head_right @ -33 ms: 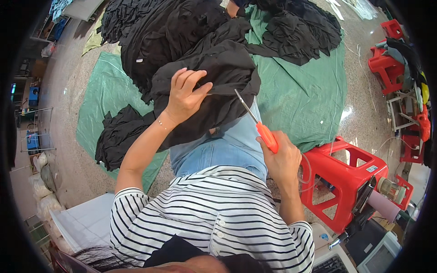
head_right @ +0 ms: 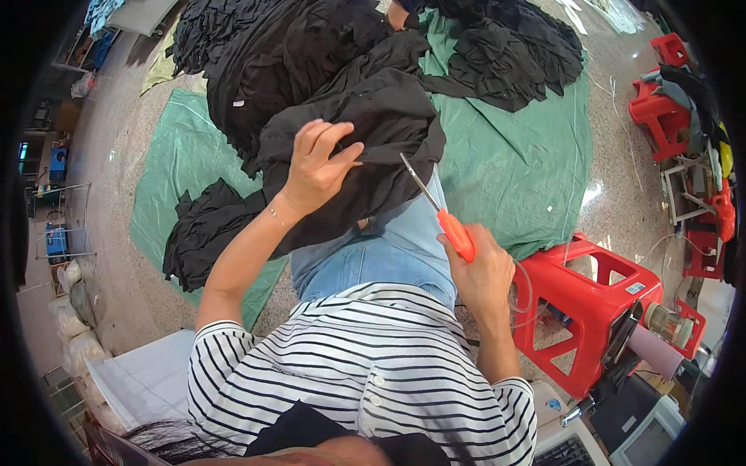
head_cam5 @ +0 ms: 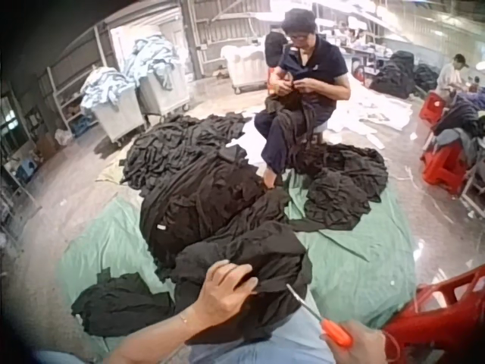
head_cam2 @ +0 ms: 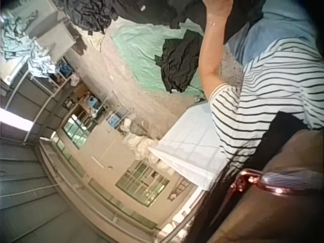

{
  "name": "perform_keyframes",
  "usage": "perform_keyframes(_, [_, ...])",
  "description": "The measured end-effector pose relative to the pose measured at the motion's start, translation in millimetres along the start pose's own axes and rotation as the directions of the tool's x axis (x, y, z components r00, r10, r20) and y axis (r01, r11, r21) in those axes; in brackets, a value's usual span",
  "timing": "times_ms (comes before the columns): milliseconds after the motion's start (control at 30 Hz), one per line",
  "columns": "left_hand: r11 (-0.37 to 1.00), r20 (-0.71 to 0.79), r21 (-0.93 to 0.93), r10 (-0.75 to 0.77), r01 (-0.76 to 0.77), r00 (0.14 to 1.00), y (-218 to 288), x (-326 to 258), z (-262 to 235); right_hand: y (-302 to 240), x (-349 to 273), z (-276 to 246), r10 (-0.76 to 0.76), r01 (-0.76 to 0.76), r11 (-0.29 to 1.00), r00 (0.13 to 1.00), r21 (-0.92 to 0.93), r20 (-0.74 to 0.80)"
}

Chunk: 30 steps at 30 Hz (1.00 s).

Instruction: Trim excess threads and cut fabric pieces using scissors in a manufacturing setting.

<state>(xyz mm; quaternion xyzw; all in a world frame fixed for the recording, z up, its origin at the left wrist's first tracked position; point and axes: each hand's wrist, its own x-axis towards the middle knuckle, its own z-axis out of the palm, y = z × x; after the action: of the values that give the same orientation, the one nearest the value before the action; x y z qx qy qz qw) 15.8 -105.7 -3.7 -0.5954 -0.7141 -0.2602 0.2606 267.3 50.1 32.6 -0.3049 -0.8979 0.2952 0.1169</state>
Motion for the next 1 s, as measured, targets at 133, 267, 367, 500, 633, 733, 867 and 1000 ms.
perform_keyframes(133, [0.159, 0.634, -0.539, -0.570, 0.827, 0.523, 17.7, -16.0, 2.0, -4.7, -2.5, 1.5, -0.046, 0.046, 0.998, 0.999, 0.051, 0.001])
perform_keyframes(267, [-0.398, 0.794, -0.528, -0.545, 0.750, 0.269, 4.6, -14.8, -1.3, -18.0, -7.4, -7.1, -0.046, 0.041, 0.996, 0.996, 0.080, 0.073])
perform_keyframes(367, [-0.376, 0.811, -0.493, -0.525, 0.784, 0.258, -0.4, -16.8, -1.5, -22.9, -10.8, -7.1, -0.103, 0.101, 0.995, 0.976, 0.020, 0.194])
perform_keyframes(500, [-0.360, 0.792, -0.528, -0.537, 0.769, 0.292, 4.0, -13.4, -2.8, -24.7, -13.0, -0.6, -0.130, 0.128, 0.992, 0.974, 0.023, 0.183])
perform_keyframes(633, [-0.248, 0.734, -0.570, -0.581, 0.783, 0.350, -3.2, -17.5, -5.1, -28.3, -12.9, -0.8, -0.111, 0.110, 0.994, 0.979, 0.014, 0.171])
perform_keyframes(733, [-0.211, 0.738, -0.571, -0.555, 0.793, 0.384, -5.2, -17.3, -7.3, -30.0, -10.9, 1.0, -0.105, 0.102, 0.994, 0.984, 0.026, 0.142])
perform_keyframes(867, [-0.269, 0.764, -0.587, -0.497, 0.764, 0.412, 3.5, -17.5, -7.2, -28.3, -6.4, 1.2, -0.104, 0.101, 0.994, 0.990, 0.034, 0.093])
perform_keyframes(1000, [-0.304, 0.758, -0.583, -0.538, 0.753, 0.370, 9.9, -14.0, -5.8, -24.2, -6.2, 2.2, -0.104, 0.102, 0.995, 0.991, 0.021, 0.086])
